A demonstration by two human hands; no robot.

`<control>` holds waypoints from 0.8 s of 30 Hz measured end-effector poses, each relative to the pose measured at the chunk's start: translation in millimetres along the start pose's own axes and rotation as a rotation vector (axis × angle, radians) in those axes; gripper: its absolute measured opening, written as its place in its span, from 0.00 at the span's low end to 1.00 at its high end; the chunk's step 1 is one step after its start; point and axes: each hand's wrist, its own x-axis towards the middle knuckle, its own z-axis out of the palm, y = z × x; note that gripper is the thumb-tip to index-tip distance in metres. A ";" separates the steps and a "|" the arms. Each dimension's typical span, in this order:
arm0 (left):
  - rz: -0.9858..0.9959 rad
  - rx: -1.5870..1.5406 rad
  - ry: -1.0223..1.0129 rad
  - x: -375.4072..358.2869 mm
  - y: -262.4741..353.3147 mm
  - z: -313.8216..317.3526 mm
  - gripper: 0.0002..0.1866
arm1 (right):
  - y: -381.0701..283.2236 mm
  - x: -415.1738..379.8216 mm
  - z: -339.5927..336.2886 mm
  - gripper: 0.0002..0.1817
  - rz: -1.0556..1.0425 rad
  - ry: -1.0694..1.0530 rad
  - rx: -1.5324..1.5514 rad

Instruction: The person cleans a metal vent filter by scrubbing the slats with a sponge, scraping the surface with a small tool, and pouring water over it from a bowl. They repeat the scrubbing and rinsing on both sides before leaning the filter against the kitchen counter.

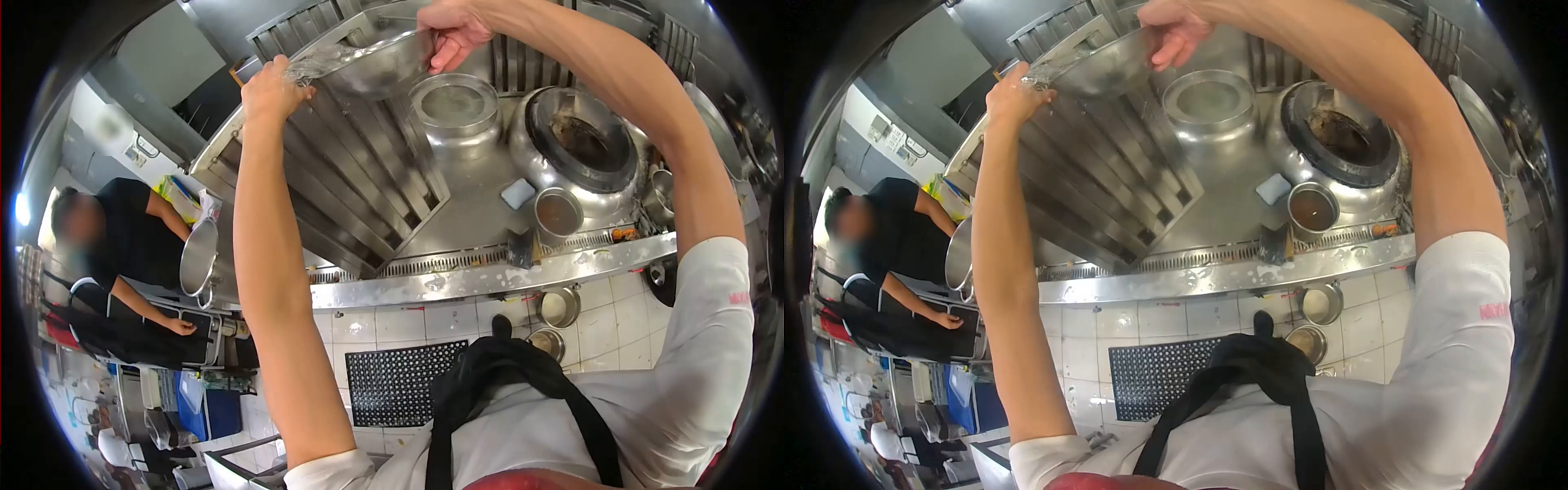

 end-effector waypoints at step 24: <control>0.166 -0.270 -0.314 -6.4 -65.0 -26.8 0.40 | 6.9 -17.7 25.0 0.22 -0.317 0.227 -0.120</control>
